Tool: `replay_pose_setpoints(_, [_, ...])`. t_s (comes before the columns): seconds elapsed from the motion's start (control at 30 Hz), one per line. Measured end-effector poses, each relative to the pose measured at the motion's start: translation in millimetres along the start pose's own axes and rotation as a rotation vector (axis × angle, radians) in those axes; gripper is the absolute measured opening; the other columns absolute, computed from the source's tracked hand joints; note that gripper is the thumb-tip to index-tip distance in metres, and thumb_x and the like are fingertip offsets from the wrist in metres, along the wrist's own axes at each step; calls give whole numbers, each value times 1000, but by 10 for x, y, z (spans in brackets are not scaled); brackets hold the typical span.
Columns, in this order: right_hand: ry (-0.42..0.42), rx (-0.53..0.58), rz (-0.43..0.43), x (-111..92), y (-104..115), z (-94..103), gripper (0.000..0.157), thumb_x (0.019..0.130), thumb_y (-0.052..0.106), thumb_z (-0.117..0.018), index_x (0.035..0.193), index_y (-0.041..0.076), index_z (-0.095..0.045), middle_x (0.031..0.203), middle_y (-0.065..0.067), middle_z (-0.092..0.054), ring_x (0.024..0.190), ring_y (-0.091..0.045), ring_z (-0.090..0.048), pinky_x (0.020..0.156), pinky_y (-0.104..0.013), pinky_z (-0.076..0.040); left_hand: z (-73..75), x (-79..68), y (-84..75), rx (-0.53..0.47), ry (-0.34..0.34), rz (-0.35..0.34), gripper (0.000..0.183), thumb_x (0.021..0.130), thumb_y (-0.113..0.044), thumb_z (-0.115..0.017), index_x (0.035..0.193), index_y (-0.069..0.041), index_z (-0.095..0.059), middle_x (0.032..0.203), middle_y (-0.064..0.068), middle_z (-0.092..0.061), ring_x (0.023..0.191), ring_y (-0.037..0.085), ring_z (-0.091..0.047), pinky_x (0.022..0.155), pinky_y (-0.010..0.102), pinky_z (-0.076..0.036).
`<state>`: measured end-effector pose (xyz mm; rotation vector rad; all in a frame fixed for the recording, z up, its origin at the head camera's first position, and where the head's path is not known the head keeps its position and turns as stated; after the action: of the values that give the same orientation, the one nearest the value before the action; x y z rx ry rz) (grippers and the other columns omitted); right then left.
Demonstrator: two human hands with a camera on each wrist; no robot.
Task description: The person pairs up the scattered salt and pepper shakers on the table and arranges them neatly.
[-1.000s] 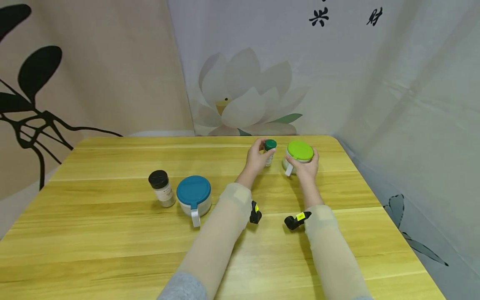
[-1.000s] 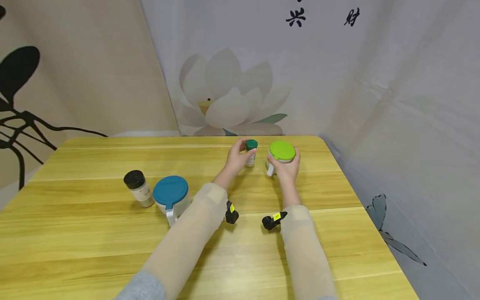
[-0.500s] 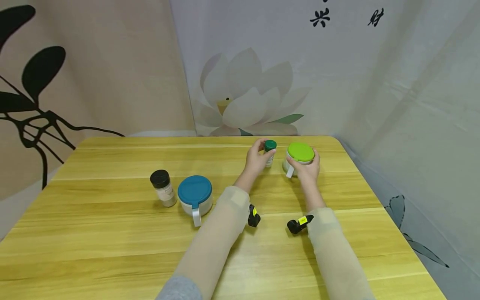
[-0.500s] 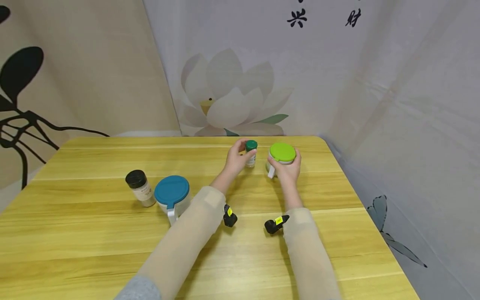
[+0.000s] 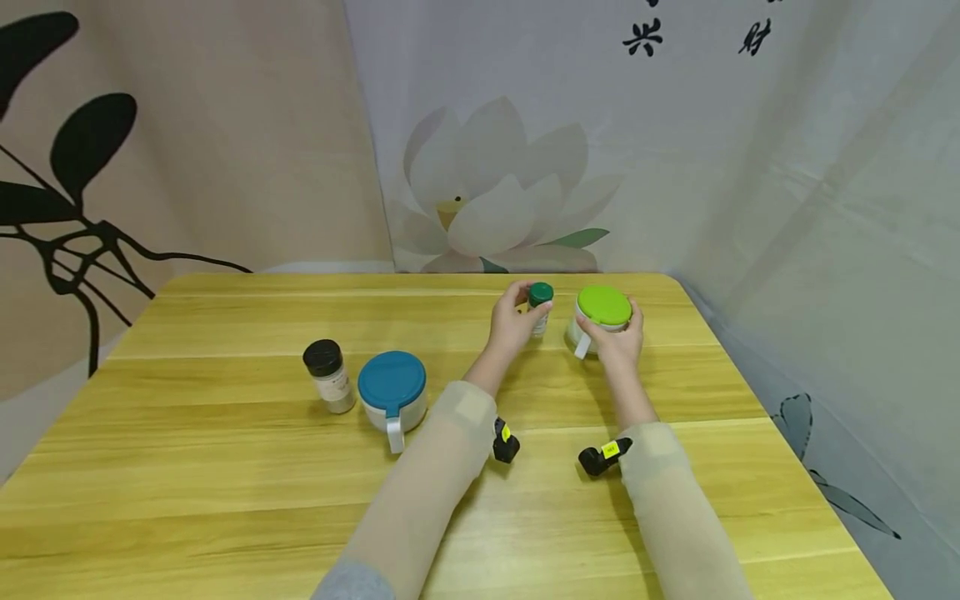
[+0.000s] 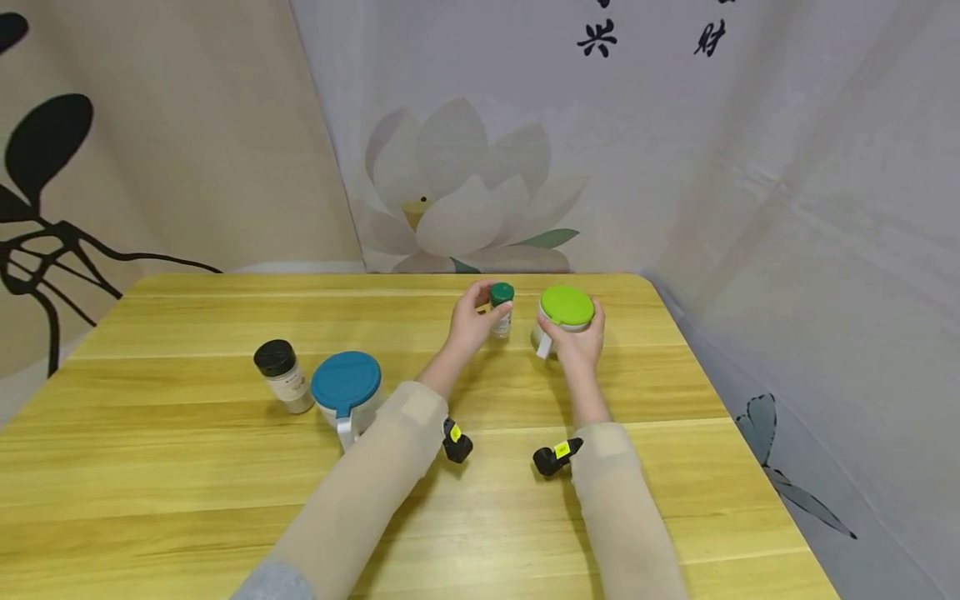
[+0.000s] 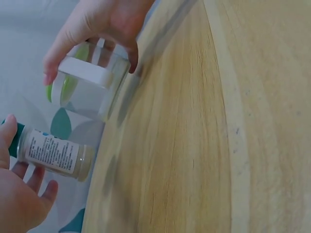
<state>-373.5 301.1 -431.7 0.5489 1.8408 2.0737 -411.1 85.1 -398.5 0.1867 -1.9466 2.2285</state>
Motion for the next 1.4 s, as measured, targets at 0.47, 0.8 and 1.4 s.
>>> replay_pose_setpoints(0.47, [40,-20,11,-72,63,-4,101,73,20,-85,152,17,-22,151,-6,-31,136,-22,-29,111,-38,-22,50,-79,-136,-26,-23,-31,41,87,-23,-73,123,-9,-58,117,4,-61,113,18,-54,96,40,-42])
replay_pose_setpoints(0.8, [32,-1,33,-132,98,51,97,72,15,-86,150,18,-27,149,-4,-34,134,-20,-31,110,-37,-23,93,-149,-187,-74,-34,-46,40,86,-19,-74,121,-9,-59,114,3,-62,110,17,-54,93,41,-43])
replay_pose_setpoints(1.4, [58,-45,59,-336,218,120,96,74,16,-84,150,19,-26,150,-6,-32,137,-23,-25,111,-43,-17,151,-320,-297,-86,-37,-81,41,85,-18,-75,121,-8,-60,112,5,-64,105,18,-56,92,43,-44])
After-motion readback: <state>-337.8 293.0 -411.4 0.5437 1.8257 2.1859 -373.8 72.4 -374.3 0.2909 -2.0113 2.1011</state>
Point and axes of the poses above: each hand's wrist, its own x-axis towards the middle knuckle, its own z-axis out of the back of the hand, y = z × x, the point moved 10 cm from there along x, towards the middle knuckle
